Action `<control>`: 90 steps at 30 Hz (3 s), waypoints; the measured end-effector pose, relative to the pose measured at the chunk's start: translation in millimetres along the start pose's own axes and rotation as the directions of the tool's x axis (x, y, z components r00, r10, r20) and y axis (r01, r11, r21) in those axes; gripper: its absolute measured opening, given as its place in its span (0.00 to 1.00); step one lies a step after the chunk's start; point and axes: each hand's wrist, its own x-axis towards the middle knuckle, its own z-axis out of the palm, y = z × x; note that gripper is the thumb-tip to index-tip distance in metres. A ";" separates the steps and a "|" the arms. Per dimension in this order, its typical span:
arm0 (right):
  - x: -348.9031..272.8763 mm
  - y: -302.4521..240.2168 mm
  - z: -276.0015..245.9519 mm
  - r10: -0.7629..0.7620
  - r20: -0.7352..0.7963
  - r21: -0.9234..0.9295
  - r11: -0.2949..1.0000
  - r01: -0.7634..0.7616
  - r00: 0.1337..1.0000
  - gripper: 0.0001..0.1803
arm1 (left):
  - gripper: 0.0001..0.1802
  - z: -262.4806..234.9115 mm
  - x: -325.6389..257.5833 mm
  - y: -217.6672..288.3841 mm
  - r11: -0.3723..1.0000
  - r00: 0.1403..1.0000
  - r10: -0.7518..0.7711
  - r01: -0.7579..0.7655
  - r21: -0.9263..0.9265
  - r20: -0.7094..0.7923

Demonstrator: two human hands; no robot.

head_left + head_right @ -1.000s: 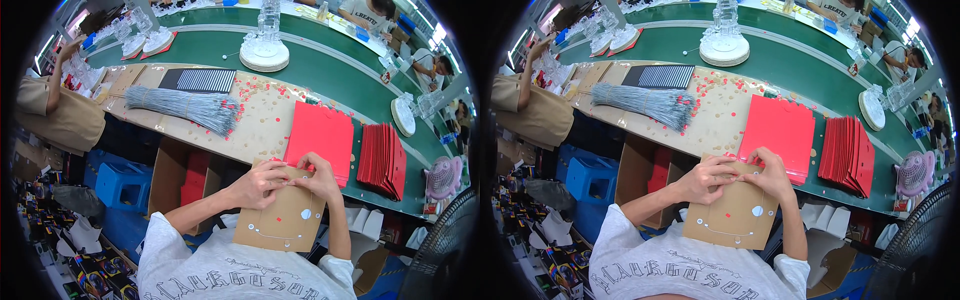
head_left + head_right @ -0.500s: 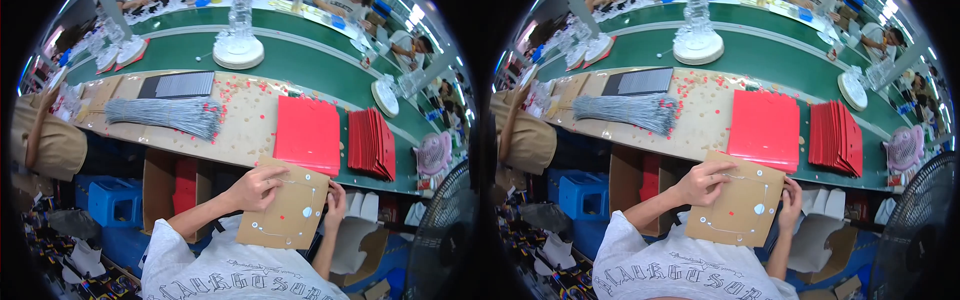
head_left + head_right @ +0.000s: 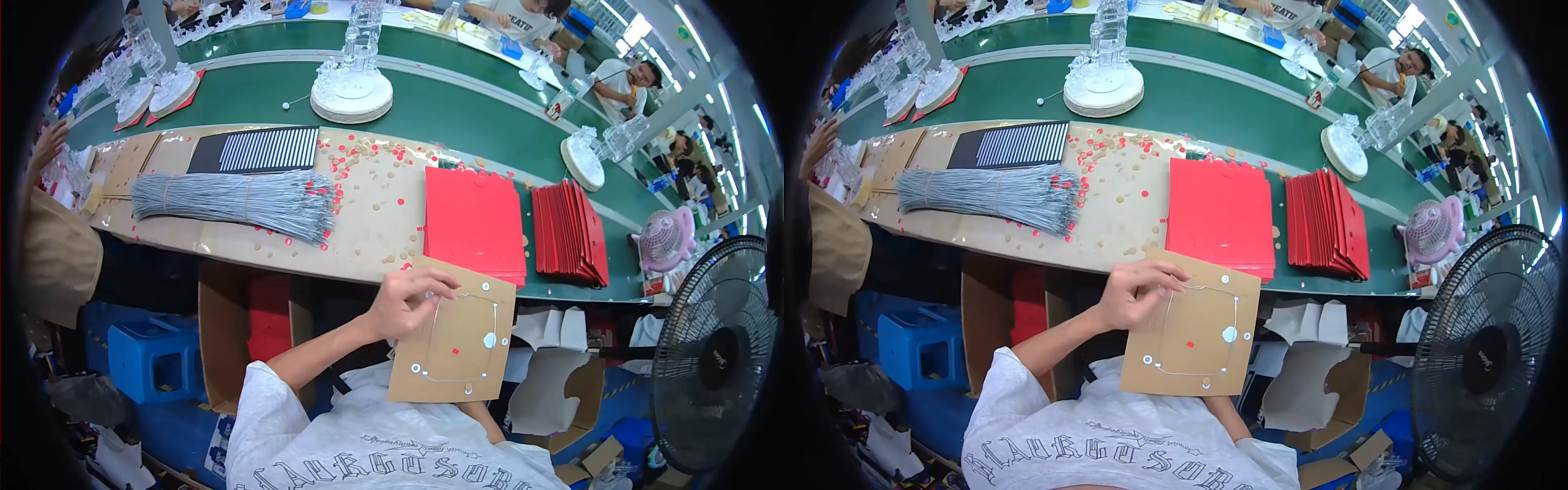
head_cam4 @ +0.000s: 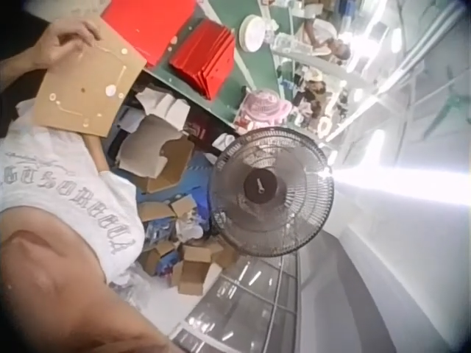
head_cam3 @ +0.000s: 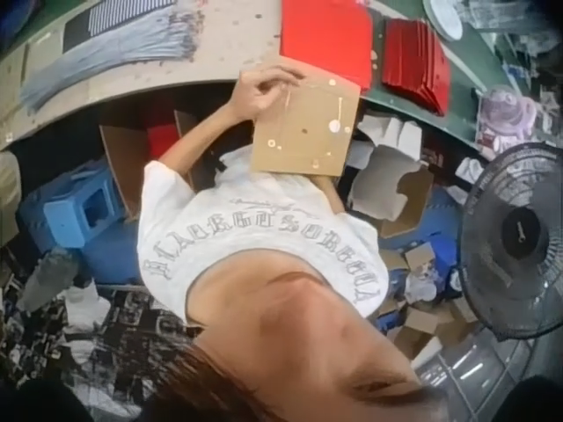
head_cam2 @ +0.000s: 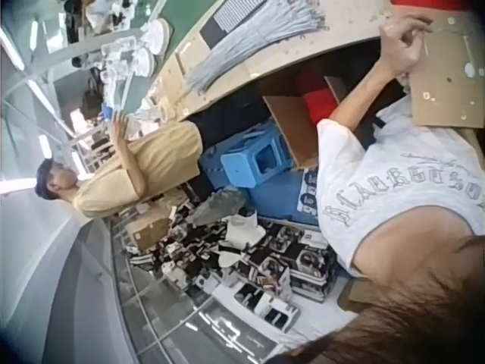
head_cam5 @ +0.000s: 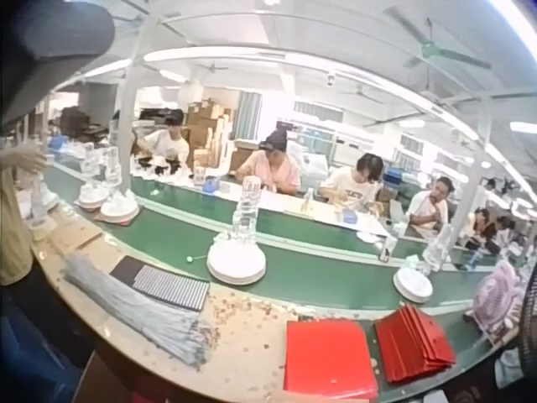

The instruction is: The person is assembling light fixtures by attaching components to cardboard templates on an assembly line.

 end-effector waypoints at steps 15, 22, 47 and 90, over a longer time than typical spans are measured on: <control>170.2 -10.3 -148.7 -0.318 0.319 -0.698 0.559 0.448 0.893 0.27 | 0.54 -245.9 313.6 -109.7 0.630 0.616 0.376 0.377 0.679 -0.692; 286.0 -58.8 -167.3 -0.391 0.471 -0.813 0.155 0.561 0.791 0.29 | 0.62 -270.6 369.8 -91.9 0.714 0.789 0.197 0.291 0.636 -0.582; 475.2 -66.4 248.7 -0.283 0.546 -0.824 -0.012 0.567 0.788 0.14 | 0.41 -299.2 360.1 -103.0 0.632 0.769 0.202 0.371 0.680 -0.607; -61.5 -110.7 40.2 0.530 0.046 0.657 0.622 -0.425 0.847 0.32 | 0.30 100.7 -195.2 -115.7 0.205 0.429 -0.903 0.450 -0.869 0.009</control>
